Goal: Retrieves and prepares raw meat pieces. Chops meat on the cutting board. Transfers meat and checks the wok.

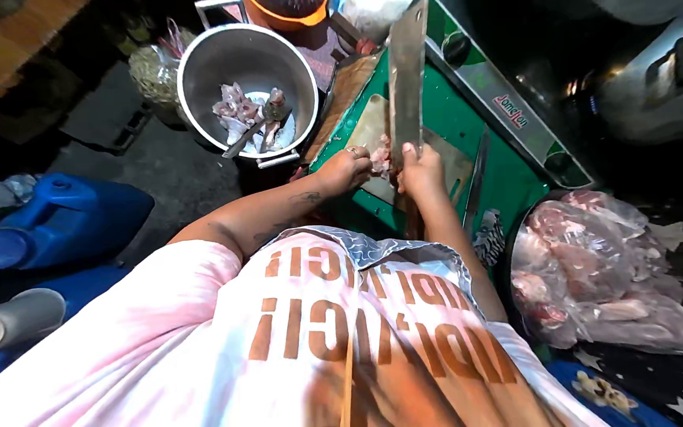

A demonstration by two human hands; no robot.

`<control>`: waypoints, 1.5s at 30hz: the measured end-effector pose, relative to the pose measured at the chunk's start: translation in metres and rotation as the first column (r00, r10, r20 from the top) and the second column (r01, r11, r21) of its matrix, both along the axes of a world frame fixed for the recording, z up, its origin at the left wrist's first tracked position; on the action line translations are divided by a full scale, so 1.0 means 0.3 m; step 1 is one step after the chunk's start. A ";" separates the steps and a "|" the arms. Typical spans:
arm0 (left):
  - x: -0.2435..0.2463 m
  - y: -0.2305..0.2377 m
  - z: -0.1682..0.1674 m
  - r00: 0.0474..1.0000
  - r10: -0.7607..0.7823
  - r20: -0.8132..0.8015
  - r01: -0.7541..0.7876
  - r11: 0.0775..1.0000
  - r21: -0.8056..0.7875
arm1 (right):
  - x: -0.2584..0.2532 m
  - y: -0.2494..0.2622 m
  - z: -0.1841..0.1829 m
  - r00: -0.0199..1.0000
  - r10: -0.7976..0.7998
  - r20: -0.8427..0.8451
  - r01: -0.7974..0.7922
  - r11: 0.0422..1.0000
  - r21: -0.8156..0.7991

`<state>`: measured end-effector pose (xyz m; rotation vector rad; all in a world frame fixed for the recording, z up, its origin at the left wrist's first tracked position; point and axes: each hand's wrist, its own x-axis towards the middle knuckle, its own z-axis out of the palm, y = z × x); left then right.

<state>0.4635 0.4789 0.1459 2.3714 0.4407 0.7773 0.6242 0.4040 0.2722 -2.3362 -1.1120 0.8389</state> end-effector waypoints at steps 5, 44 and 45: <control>-0.010 -0.004 0.003 0.999 0.006 0.036 -0.007 0.999 0.046 | -0.058 -0.130 0.062 0.995 0.043 0.091 -0.055 0.989 0.140; 0.003 0.013 0.075 0.989 0.146 -0.026 -0.146 0.989 0.012 | -0.046 -0.149 0.041 1.000 -0.003 0.007 0.002 0.990 0.141; 0.000 0.014 0.075 0.987 0.158 -0.032 -0.158 0.987 -0.004 | -0.055 -0.140 0.008 1.000 0.012 0.015 -0.013 0.996 0.084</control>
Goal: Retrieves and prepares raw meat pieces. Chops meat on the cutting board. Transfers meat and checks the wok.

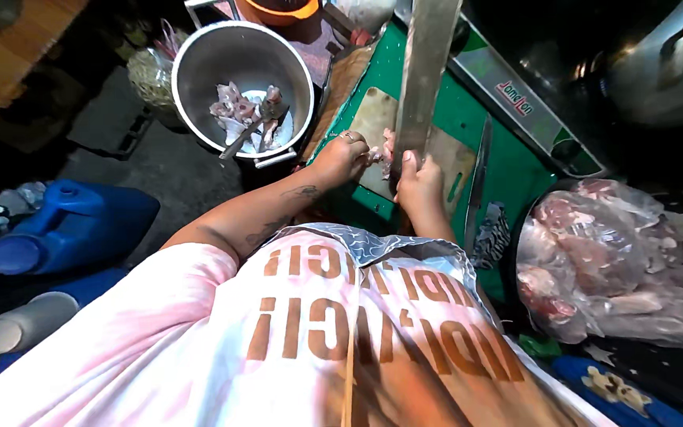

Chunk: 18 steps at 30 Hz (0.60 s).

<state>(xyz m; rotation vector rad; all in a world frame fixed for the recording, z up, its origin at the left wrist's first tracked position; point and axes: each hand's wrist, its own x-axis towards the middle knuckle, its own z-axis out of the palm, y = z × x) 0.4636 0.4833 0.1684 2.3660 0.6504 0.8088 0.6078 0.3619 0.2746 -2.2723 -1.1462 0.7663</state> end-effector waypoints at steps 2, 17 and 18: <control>0.002 0.001 0.000 0.999 -0.010 -0.036 0.008 0.999 -0.049 | -0.012 0.020 -0.093 1.000 0.029 -0.009 -0.031 0.979 -0.201; 0.061 0.055 -0.001 0.976 -0.132 -0.172 0.119 0.989 -0.083 | 0.005 0.071 -0.148 1.000 0.004 -0.027 -0.014 0.936 -0.352; 0.058 0.058 0.000 0.974 -0.135 -0.181 0.121 0.989 -0.086 | 0.005 0.110 -0.145 1.000 0.002 -0.031 -0.013 0.939 -0.343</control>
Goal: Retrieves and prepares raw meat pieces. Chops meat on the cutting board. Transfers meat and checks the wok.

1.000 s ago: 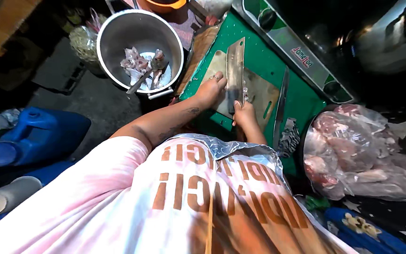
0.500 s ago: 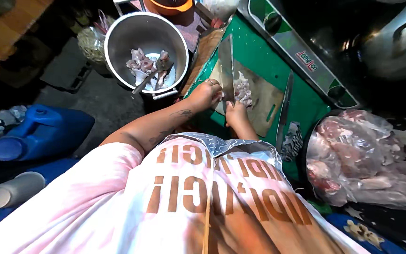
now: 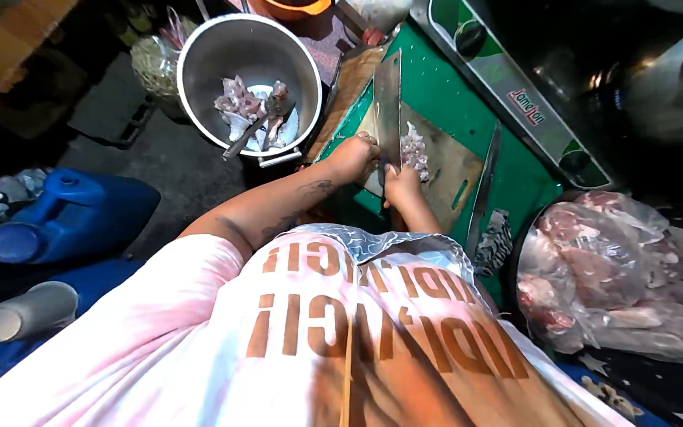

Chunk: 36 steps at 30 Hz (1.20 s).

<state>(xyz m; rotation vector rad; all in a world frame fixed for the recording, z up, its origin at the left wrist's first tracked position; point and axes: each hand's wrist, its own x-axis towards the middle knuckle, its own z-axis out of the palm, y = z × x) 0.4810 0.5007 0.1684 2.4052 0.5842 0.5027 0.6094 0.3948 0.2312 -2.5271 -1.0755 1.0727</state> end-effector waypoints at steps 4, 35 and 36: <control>-0.007 0.001 0.006 0.999 -0.030 -0.018 0.031 0.998 0.045 | 0.022 0.171 0.008 1.000 -0.007 -0.008 0.007 0.999 0.034; -0.017 0.030 0.038 0.994 0.012 -0.107 -0.024 0.994 -0.111 | 0.011 0.108 -0.015 0.985 -0.060 -0.160 0.064 0.998 0.018; -0.013 0.037 0.032 0.994 0.022 -0.103 -0.033 0.994 -0.103 | 0.011 0.130 -0.016 0.986 -0.060 -0.157 0.065 0.998 0.027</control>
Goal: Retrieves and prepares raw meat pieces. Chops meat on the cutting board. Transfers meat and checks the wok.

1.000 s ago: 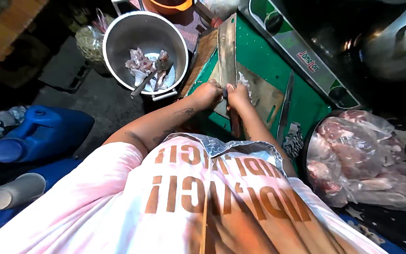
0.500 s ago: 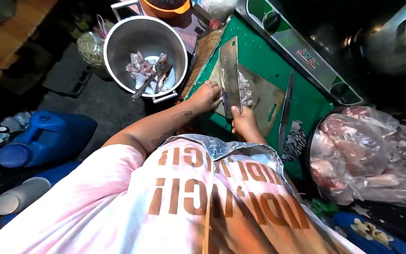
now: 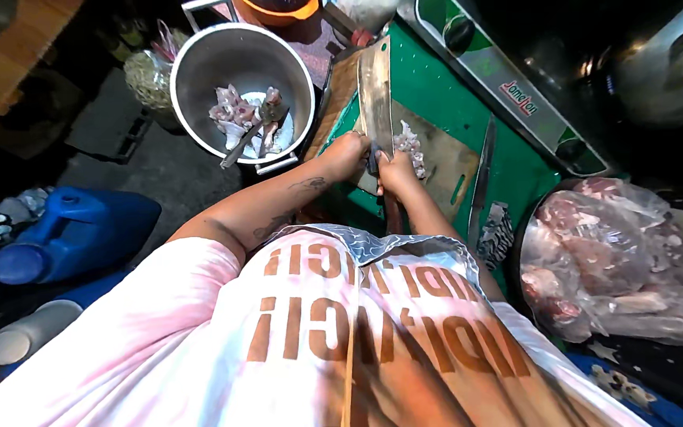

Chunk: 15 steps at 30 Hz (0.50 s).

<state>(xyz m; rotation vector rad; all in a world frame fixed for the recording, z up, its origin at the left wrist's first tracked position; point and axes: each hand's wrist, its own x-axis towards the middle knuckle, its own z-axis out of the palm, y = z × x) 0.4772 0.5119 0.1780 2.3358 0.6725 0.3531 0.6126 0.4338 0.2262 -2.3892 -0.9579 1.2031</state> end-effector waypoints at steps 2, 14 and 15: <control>0.009 0.009 -0.008 1.000 0.022 0.001 -0.022 1.000 0.017 | -0.001 -0.005 0.000 1.000 0.009 0.004 -0.009 1.000 0.010; 0.000 0.012 -0.012 0.998 -0.055 0.031 0.054 0.998 0.005 | -0.001 -0.099 -0.008 0.999 0.027 0.040 -0.026 0.999 -0.027; -0.001 0.013 -0.006 0.998 -0.053 0.018 0.053 0.999 -0.003 | -0.003 -0.085 -0.006 0.999 0.027 0.045 -0.026 0.999 -0.019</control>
